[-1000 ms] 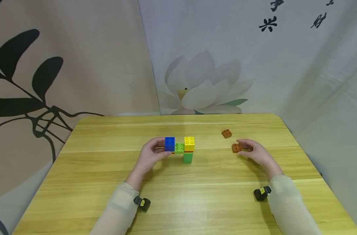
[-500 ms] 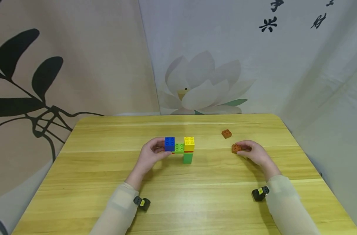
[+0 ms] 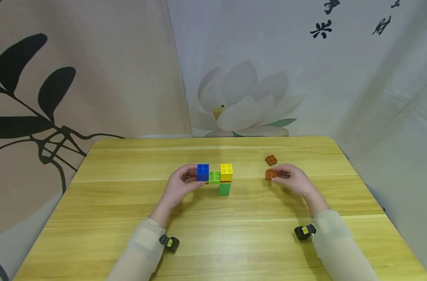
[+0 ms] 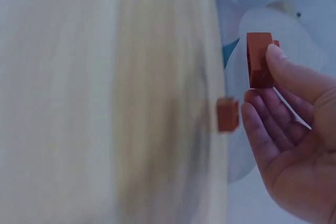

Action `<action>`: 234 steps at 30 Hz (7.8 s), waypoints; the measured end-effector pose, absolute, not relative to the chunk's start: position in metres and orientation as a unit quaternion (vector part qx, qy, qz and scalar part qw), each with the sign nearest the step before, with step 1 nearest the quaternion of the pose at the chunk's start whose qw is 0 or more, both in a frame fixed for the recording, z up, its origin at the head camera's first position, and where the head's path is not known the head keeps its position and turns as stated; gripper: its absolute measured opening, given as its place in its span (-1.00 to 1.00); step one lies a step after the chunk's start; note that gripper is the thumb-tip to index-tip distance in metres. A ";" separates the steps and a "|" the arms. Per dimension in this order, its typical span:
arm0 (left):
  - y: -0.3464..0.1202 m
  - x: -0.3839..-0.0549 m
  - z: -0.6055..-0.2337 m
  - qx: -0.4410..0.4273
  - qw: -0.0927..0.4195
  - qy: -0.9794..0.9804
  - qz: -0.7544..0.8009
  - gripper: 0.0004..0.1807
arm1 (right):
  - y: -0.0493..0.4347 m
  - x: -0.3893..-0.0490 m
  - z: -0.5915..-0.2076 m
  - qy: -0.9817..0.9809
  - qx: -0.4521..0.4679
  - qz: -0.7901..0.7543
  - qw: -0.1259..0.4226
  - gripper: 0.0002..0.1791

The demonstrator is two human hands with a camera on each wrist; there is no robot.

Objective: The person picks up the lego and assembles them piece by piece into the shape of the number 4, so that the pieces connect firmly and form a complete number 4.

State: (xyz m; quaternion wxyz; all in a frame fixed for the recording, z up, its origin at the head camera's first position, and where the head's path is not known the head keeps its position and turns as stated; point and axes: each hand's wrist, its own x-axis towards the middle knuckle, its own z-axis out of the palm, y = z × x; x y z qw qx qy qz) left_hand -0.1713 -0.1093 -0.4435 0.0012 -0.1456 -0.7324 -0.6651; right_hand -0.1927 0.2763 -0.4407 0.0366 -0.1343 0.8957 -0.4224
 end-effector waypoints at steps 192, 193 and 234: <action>-0.104 -0.160 -0.416 -0.141 -0.015 -0.729 -0.670 -0.55 | 0.192 -0.184 -0.403 0.843 -0.207 -0.496 0.012 -0.45; -0.104 -0.160 -0.416 -0.141 -0.014 -0.730 -0.668 -0.55 | 0.198 -0.187 -0.408 0.851 -0.196 -0.488 0.009 -0.44; -0.105 -0.159 -0.413 -0.135 -0.020 -0.733 -0.666 -0.55 | 0.281 -0.238 -0.462 0.907 -0.068 -0.414 0.038 -0.25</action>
